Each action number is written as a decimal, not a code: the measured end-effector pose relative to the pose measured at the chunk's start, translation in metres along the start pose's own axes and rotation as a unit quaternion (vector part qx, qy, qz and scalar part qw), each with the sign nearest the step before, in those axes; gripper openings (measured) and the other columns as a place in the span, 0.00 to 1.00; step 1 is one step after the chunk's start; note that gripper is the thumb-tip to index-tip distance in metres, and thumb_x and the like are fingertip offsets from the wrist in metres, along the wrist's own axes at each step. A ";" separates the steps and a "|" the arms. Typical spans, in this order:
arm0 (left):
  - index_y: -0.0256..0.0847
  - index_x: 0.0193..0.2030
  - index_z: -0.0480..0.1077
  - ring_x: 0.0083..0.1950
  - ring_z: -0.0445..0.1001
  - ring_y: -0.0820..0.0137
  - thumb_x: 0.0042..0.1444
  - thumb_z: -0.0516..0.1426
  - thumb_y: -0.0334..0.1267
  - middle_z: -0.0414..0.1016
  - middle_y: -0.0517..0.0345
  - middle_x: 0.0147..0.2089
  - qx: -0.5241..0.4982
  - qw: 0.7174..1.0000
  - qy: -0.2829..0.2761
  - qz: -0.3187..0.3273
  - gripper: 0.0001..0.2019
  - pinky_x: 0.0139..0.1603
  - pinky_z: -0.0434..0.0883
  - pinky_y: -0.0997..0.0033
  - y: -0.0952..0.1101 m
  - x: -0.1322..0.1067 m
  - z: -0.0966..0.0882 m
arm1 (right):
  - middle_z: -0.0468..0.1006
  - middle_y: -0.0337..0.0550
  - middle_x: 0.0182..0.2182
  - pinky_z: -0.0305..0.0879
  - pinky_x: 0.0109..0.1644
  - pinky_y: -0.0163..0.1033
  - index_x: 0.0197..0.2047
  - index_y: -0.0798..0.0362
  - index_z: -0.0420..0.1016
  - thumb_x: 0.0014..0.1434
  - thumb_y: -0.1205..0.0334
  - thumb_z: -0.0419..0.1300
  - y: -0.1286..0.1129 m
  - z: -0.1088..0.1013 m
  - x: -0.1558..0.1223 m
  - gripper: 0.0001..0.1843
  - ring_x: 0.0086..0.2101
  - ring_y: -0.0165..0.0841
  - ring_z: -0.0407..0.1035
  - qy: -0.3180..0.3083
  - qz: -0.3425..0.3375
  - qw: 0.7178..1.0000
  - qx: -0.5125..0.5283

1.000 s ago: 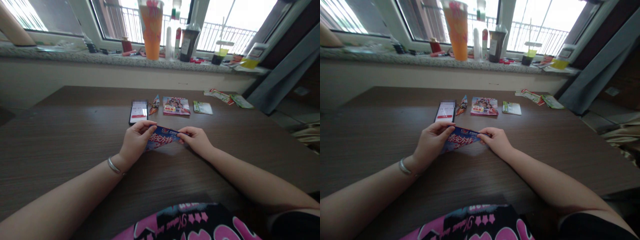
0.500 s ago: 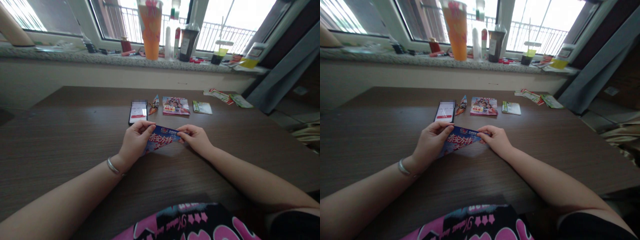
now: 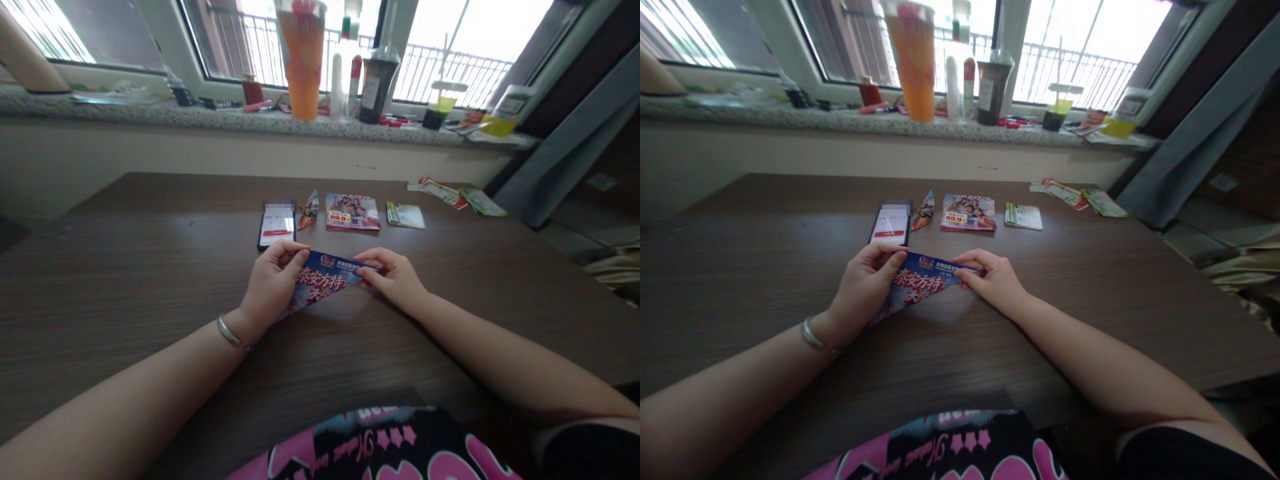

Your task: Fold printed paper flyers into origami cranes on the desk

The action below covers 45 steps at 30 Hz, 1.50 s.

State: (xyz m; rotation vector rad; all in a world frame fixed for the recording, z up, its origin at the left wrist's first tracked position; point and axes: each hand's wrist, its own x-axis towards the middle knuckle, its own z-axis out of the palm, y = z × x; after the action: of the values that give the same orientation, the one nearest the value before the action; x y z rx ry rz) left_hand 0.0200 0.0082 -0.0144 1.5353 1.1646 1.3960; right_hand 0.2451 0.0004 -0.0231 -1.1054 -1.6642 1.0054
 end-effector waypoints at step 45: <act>0.40 0.38 0.76 0.40 0.71 0.66 0.57 0.53 0.38 0.74 0.53 0.37 0.250 0.949 -0.164 0.096 0.10 0.46 0.71 0.64 -0.025 0.015 -0.009 | 0.75 0.37 0.24 0.57 0.29 0.33 0.34 0.53 0.75 0.55 0.53 0.60 0.016 -0.014 0.016 0.12 0.25 0.28 0.65 -0.104 0.082 0.970 -0.204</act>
State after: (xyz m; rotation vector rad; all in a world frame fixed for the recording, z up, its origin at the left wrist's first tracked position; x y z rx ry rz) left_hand 0.0077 0.0302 -0.0320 2.1911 1.2385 0.9402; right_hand 0.2587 0.0220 -0.0308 -1.4664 -2.0360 0.9282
